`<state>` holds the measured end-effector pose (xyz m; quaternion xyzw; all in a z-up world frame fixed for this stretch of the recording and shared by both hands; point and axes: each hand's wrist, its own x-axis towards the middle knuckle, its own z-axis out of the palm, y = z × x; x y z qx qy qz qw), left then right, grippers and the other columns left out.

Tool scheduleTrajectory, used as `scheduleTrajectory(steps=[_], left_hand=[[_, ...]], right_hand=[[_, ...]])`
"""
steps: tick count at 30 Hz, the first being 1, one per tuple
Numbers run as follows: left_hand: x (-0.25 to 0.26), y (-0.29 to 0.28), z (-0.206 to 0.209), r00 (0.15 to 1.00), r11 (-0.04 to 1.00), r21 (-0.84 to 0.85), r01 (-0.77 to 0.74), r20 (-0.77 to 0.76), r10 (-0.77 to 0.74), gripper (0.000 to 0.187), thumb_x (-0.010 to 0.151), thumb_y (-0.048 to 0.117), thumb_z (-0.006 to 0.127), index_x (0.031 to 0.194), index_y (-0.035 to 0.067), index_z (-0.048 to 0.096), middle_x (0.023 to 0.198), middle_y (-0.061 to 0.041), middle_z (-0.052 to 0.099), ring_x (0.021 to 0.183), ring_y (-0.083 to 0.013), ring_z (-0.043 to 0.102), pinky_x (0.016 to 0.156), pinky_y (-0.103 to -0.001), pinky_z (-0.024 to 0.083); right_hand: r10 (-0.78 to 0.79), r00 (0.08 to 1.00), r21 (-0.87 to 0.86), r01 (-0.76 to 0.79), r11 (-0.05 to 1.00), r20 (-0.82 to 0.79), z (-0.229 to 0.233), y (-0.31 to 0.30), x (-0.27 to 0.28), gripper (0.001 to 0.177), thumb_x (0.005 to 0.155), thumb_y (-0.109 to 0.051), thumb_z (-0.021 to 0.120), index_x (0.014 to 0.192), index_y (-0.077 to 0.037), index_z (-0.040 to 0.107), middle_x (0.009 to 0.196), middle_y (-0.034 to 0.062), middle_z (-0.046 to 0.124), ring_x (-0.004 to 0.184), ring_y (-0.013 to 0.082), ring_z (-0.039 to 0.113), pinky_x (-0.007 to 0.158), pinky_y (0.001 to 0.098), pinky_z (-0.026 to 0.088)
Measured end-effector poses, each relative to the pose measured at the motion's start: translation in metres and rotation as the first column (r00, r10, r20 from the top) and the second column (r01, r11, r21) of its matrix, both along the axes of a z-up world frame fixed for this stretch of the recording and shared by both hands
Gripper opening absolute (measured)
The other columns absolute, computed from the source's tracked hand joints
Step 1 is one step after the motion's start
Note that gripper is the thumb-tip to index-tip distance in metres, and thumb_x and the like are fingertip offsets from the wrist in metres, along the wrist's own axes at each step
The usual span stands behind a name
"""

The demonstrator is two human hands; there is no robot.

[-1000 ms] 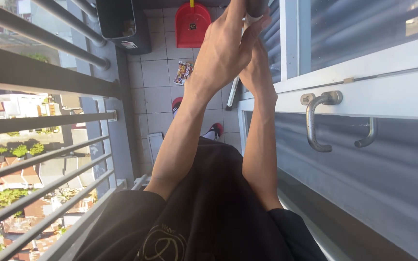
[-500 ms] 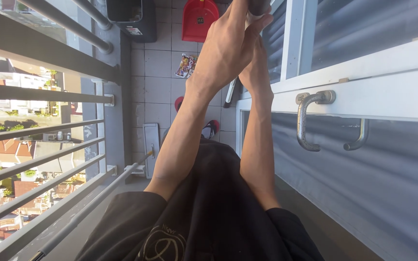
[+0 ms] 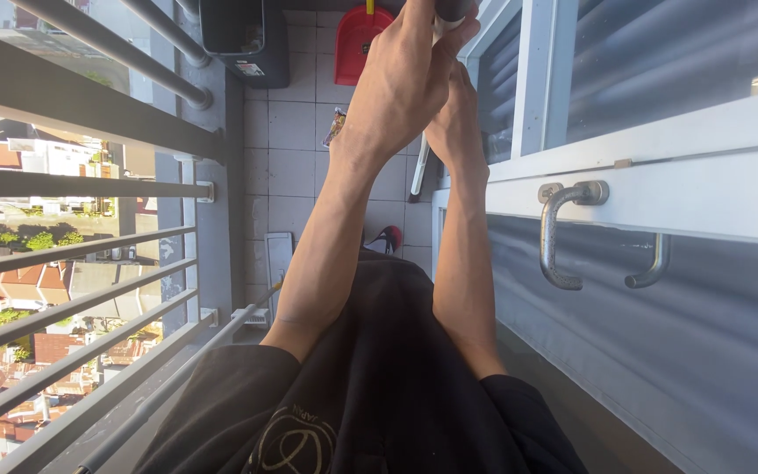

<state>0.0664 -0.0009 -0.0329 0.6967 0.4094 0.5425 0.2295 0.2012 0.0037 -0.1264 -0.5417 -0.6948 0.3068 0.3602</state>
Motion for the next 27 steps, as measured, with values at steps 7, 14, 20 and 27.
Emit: scheduleTrajectory(steps=[7,14,20,27], left_hand=[[-0.009,0.022,-0.006,0.999,0.998,0.059,-0.025,-0.02,0.026,0.03,0.113,0.016,0.062,0.136,0.01,0.043,0.119,-0.014,0.073,0.104,-0.0318,0.079,0.081,-0.039,0.069],[-0.027,0.039,0.002,1.0,0.999,0.036,-0.006,-0.011,0.006,0.031,0.113,0.013,0.061,0.137,0.009,0.042,0.117,-0.014,0.072,0.1,-0.0298,0.079,0.078,-0.038,0.068],[-0.038,0.054,0.008,0.999,0.999,0.039,-0.021,-0.04,0.022,0.034,0.112,0.011,0.063,0.138,0.008,0.042,0.118,-0.013,0.072,0.101,-0.03,0.078,0.078,-0.039,0.067],[-0.046,0.072,0.016,0.999,0.997,0.075,-0.011,-0.044,0.014,0.031,0.11,0.008,0.064,0.134,0.006,0.044,0.111,-0.012,0.073,0.097,-0.0293,0.078,0.078,-0.04,0.065]], right_hand=[[0.0,1.0,0.004,0.0,1.0,0.028,-0.001,0.019,-0.011,0.052,0.098,-0.011,0.074,0.143,-0.006,0.047,0.137,0.0178,0.06,0.129,0.0367,0.061,0.107,0.0498,0.054],[0.019,0.999,0.022,-0.02,1.0,0.028,-0.005,0.04,-0.025,0.052,0.099,-0.012,0.075,0.143,-0.005,0.048,0.138,0.0172,0.061,0.131,0.0369,0.06,0.109,0.0502,0.052],[0.036,0.999,0.071,-0.037,0.997,0.021,-0.002,0.057,-0.038,0.048,0.1,-0.007,0.071,0.143,-0.003,0.048,0.14,0.0181,0.061,0.132,0.0383,0.06,0.108,0.0478,0.054],[0.012,1.0,0.058,-0.014,0.998,0.026,0.006,0.073,-0.05,0.049,0.1,-0.006,0.071,0.143,-0.002,0.048,0.139,0.0188,0.062,0.13,0.0381,0.062,0.107,0.0475,0.054]])
